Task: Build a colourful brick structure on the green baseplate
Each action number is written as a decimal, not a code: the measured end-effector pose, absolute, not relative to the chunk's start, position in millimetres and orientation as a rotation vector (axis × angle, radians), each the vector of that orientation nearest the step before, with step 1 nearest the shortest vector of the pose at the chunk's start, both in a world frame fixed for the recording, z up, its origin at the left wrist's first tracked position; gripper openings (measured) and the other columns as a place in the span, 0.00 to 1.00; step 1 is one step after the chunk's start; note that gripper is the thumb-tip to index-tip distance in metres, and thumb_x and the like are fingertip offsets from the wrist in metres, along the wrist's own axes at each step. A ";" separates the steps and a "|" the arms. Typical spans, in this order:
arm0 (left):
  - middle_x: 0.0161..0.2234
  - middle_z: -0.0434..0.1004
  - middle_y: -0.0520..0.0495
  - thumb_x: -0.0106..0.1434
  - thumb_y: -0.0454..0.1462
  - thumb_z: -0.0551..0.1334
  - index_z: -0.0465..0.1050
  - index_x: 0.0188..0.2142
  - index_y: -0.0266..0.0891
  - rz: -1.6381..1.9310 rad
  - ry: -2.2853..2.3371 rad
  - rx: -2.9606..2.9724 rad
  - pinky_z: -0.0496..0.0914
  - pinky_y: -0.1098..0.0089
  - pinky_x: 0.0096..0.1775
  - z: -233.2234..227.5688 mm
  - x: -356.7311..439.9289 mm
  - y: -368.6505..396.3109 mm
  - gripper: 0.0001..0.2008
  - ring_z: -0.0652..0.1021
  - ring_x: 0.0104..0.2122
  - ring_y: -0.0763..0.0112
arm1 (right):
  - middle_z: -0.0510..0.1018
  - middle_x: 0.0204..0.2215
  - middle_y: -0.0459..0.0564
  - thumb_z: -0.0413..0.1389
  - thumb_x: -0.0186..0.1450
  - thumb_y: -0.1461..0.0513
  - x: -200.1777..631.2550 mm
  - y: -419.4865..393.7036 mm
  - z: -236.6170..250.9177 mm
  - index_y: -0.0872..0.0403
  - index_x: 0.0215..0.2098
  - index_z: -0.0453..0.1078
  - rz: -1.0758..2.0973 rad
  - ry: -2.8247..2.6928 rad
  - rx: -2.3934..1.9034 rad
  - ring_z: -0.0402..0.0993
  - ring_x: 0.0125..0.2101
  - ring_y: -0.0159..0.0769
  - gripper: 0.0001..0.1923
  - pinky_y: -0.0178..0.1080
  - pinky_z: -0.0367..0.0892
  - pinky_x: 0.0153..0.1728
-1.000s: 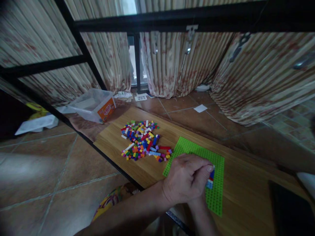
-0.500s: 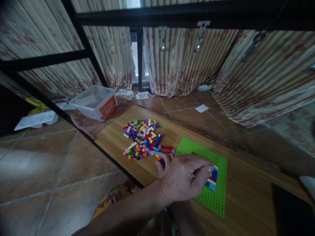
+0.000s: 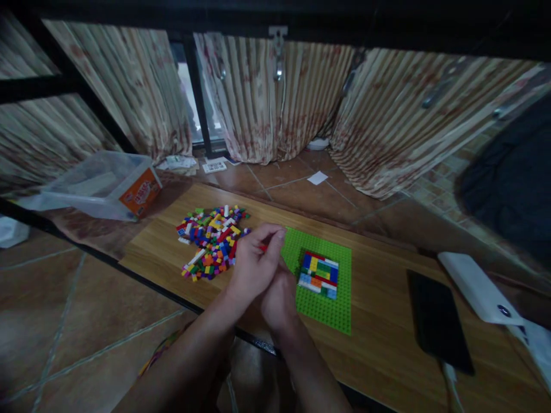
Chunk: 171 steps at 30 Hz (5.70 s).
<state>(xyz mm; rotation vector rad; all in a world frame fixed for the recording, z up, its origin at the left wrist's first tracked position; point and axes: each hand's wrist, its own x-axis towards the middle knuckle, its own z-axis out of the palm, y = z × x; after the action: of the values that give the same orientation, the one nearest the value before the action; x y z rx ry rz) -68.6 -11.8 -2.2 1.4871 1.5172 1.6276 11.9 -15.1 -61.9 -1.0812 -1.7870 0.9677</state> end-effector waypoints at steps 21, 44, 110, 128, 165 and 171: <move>0.30 0.78 0.49 0.57 0.30 0.59 0.75 0.41 0.34 1.196 1.232 1.021 0.71 0.75 0.31 -24.8 -74.6 -3.2 0.11 0.75 0.26 0.76 | 0.79 0.32 0.42 0.67 0.51 0.62 42.6 0.0 -43.7 0.49 0.37 0.77 1.718 -0.696 -1.007 0.73 0.30 0.26 0.14 0.31 0.68 0.32; 0.24 0.74 0.52 0.53 0.40 0.67 0.76 0.30 0.35 1.252 1.471 0.956 0.66 0.77 0.25 -19.8 -84.1 -8.7 0.09 0.72 0.22 0.76 | 0.78 0.37 0.45 0.68 0.50 0.60 33.0 -2.7 -47.8 0.49 0.35 0.77 1.683 -0.895 -1.020 0.73 0.36 0.30 0.13 0.33 0.69 0.36; 0.36 0.79 0.44 0.57 0.36 0.64 0.76 0.37 0.34 1.175 1.421 1.342 0.71 0.69 0.39 -9.1 -164.1 -6.2 0.09 0.77 0.35 0.68 | 0.78 0.38 0.49 0.61 0.58 0.49 0.6 -13.3 -41.5 0.54 0.31 0.76 1.865 -0.439 -1.006 0.74 0.38 0.34 0.16 0.37 0.71 0.42; 0.21 0.69 0.54 0.59 0.36 0.56 0.74 0.28 0.35 1.249 1.965 1.269 0.59 0.75 0.26 -10.4 -195.1 -8.2 0.09 0.68 0.23 0.76 | 0.77 0.47 0.49 0.62 0.55 0.47 -15.9 -4.5 -58.0 0.51 0.36 0.77 1.571 -0.771 -1.123 0.68 0.51 0.38 0.19 0.45 0.62 0.56; 0.24 0.75 0.51 0.59 0.38 0.57 0.78 0.33 0.35 1.232 1.963 1.320 0.62 0.75 0.28 -8.2 -205.2 -10.3 0.11 0.72 0.25 0.73 | 0.71 0.51 0.56 0.51 0.64 0.64 -26.4 10.8 -70.0 0.49 0.39 0.76 0.448 -2.240 -1.160 0.62 0.50 0.50 0.12 0.55 0.61 0.51; 0.23 0.72 0.53 0.60 0.38 0.56 0.76 0.30 0.37 1.202 1.936 1.406 0.60 0.75 0.27 -11.1 -204.8 -8.5 0.11 0.70 0.24 0.73 | 0.73 0.47 0.53 0.55 0.63 0.60 -20.0 6.7 -58.9 0.48 0.39 0.74 0.580 -2.124 -1.126 0.64 0.48 0.47 0.08 0.52 0.60 0.51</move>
<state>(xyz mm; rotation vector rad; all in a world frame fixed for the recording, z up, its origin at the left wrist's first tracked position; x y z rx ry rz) -204.8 -8.5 -11.1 1.4060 1.9359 1.2016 -20.0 6.7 -58.9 -1.1262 -2.1243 0.5798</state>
